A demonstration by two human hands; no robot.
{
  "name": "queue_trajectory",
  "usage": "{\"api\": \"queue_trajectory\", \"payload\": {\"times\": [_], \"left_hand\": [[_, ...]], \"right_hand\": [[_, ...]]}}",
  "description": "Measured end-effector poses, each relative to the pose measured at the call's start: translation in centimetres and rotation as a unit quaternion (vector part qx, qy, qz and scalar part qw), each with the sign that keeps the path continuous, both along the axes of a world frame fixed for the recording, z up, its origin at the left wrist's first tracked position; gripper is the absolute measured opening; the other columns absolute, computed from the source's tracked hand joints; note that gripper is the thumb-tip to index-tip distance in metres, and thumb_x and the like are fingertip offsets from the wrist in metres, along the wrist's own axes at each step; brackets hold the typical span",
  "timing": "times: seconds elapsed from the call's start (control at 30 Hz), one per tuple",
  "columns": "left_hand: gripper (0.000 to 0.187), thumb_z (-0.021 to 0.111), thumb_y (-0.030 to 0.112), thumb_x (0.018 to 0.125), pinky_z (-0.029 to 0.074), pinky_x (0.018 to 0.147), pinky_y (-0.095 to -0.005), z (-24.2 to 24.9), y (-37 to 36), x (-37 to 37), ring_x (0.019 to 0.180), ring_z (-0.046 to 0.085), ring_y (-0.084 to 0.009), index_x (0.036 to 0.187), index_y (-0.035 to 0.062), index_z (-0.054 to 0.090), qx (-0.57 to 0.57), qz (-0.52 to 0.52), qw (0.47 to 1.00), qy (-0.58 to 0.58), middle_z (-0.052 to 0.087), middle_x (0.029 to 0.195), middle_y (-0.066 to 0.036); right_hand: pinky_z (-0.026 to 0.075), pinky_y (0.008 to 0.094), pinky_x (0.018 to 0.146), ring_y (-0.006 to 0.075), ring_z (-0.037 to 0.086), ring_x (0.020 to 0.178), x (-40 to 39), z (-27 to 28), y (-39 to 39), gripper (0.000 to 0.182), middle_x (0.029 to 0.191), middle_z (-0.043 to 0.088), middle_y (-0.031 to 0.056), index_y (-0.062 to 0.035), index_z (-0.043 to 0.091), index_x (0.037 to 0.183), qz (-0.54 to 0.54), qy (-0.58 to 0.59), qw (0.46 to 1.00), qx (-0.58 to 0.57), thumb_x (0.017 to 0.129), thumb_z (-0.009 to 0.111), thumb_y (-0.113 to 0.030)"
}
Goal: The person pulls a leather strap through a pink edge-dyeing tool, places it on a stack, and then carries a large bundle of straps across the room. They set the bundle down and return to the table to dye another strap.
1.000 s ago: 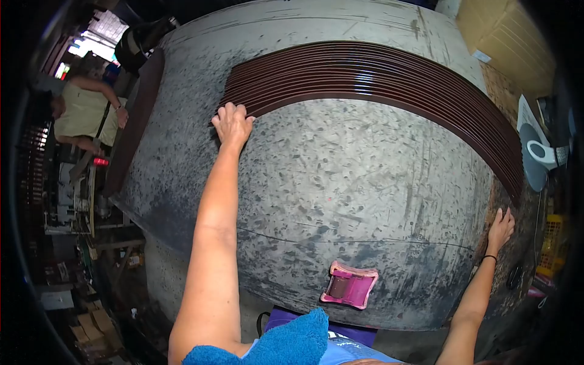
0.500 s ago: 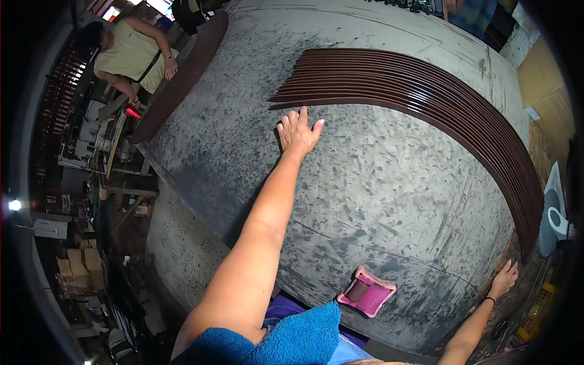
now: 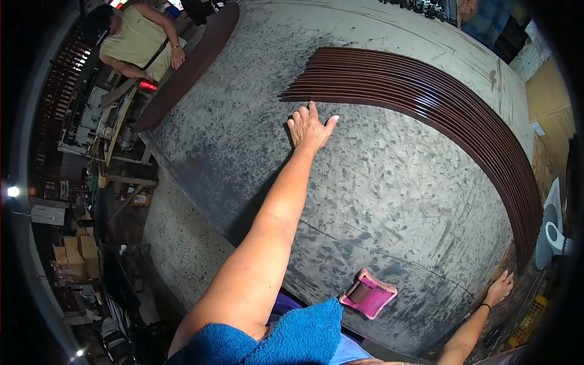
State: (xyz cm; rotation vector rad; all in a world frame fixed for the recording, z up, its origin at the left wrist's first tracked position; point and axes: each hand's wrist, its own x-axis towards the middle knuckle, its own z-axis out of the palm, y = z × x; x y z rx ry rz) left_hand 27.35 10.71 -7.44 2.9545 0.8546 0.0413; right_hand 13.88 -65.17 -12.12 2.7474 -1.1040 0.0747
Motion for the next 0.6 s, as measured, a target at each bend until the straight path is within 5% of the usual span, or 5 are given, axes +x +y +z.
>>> {"api": "queue_trajectory", "payload": {"times": [0.2,0.5,0.57,0.6], "left_hand": [[0.088,0.043,0.070,0.084,0.031,0.096,-0.0401,0.7,-0.1,0.1,0.113,0.043,-0.0284,0.143,0.0057,0.035,-0.016,0.006,1.000,0.015,0.048,0.121,-0.014],[0.094,0.052,0.072,0.076,0.032,0.094,-0.0421,0.0,0.9,-0.2,0.111,0.045,-0.0287,0.139,0.0028,0.040,-0.034,-0.010,0.998,-0.060,0.052,0.116,-0.014],[0.096,0.052,0.073,0.076,0.035,0.091,-0.0407,-0.2,1.4,-0.3,0.109,0.047,-0.0285,0.139,0.0010,0.040,-0.041,-0.025,0.996,-0.072,0.053,0.115,-0.015],[0.096,0.051,0.073,0.076,0.036,0.090,-0.0406,-0.3,1.5,-0.5,0.108,0.048,-0.0289,0.138,0.0000,0.040,-0.028,-0.037,0.996,-0.083,0.053,0.114,-0.016]], "right_hand": [[0.031,0.0510,0.107,0.0320,0.032,0.135,-1.4,-1.8,-1.2,0.071,0.149,0.031,0.0092,-0.0143,0.027,0.148,0.034,-0.007,0.999,0.025,0.096,0.019,-0.061],[0.021,0.0430,0.112,0.0286,0.022,0.141,-8.6,2.0,9.4,0.070,0.154,0.023,0.0104,-0.0092,0.022,0.149,0.006,0.081,0.996,0.022,0.098,0.020,-0.058],[0.026,0.0390,0.110,0.0276,0.033,0.135,-10.1,-1.2,6.4,0.061,0.148,0.035,0.0143,-0.0023,0.035,0.143,0.058,0.040,0.996,-0.059,0.101,0.031,-0.047],[0.037,0.0454,0.093,0.0347,0.046,0.107,-9.6,3.4,11.5,0.046,0.117,0.049,0.0176,-0.0005,0.049,0.117,0.189,-0.057,0.975,-0.100,0.097,0.041,-0.041]]}}
